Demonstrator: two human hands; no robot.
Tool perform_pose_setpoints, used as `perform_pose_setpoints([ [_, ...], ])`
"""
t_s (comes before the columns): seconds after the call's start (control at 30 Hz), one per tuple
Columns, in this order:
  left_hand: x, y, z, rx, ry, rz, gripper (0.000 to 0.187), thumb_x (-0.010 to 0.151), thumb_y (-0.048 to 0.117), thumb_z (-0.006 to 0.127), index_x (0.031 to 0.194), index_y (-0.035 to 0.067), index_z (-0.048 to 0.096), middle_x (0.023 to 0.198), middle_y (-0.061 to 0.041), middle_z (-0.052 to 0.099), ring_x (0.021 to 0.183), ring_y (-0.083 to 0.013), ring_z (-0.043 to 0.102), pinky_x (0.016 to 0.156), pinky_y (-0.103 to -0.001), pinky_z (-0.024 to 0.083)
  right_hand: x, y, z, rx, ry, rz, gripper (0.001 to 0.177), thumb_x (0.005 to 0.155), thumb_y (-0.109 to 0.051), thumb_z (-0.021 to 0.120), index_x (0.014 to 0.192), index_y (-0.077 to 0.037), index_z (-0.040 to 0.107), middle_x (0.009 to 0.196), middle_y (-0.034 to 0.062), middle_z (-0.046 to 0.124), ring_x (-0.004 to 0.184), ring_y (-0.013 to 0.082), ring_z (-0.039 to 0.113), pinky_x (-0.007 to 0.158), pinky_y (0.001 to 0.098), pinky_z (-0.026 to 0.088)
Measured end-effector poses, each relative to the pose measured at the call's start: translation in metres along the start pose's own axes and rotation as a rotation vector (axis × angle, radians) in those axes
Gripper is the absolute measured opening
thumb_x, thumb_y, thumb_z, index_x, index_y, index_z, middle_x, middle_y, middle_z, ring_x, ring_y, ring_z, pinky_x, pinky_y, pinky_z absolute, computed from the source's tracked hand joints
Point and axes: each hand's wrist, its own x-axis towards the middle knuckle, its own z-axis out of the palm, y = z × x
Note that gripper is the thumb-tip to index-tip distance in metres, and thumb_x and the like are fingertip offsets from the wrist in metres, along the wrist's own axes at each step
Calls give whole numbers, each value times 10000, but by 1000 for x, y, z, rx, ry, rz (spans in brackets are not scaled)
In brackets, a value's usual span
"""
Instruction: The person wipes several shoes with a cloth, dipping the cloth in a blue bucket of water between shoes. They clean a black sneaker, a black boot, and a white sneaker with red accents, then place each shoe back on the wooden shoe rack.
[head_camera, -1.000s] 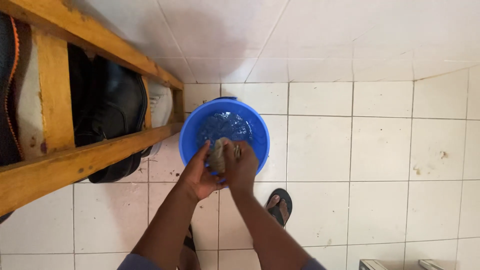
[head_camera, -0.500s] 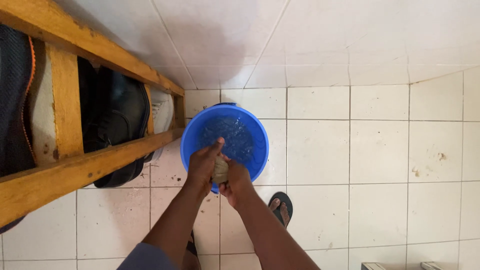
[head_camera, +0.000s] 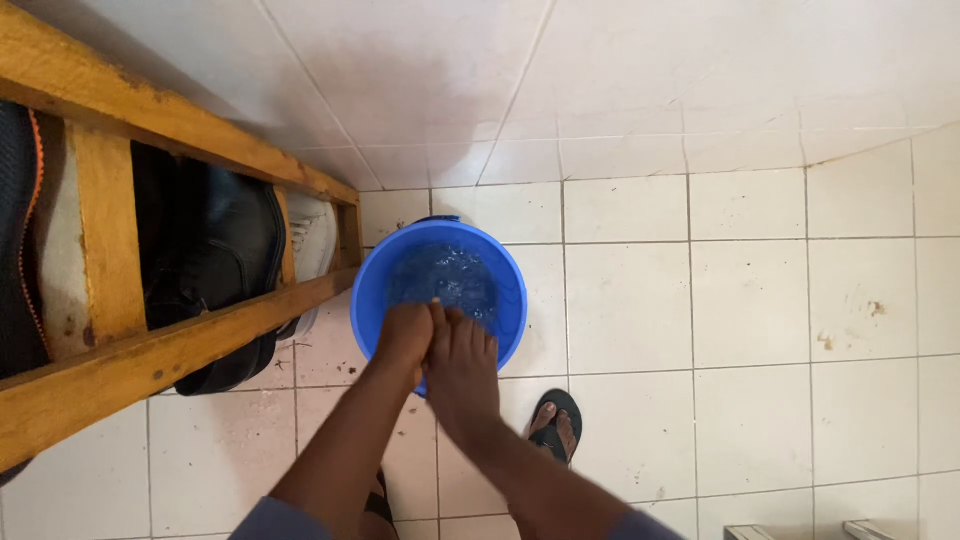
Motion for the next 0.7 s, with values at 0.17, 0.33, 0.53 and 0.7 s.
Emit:
perform_pose_setpoints([
  [0.17,3,0,2,675,134,385,342,966,212,468,962,40,763,973,-228,766,1039,-481,726,841,-588,596,22,14,17,29,-72,64,510,858,-162,678,1321,-75,484,1072,92,538,821,365,707,643,456,558],
  [0.33,-47,42,2,375,225,266,188,928,250,494,1053,175,614,1043,-167,729,1094,-447,705,911,-546,560,37,5,-8,318,-334,330,342,856,-157,644,1161,-135,492,1050,86,578,787,476,728,623,549,582],
  [0.53,-61,46,-4,627,141,343,120,951,227,512,939,183,623,949,-151,748,1047,-422,744,905,-519,569,36,21,-5,454,-409,228,112,792,-135,703,833,-113,602,709,108,661,677,495,684,490,441,526],
  [0.7,-62,39,-13,631,32,445,82,901,173,528,882,182,607,794,-117,718,892,-363,735,830,-469,559,27,37,6,804,-526,183,115,720,-100,714,683,-119,607,575,105,626,495,386,607,446,362,479],
])
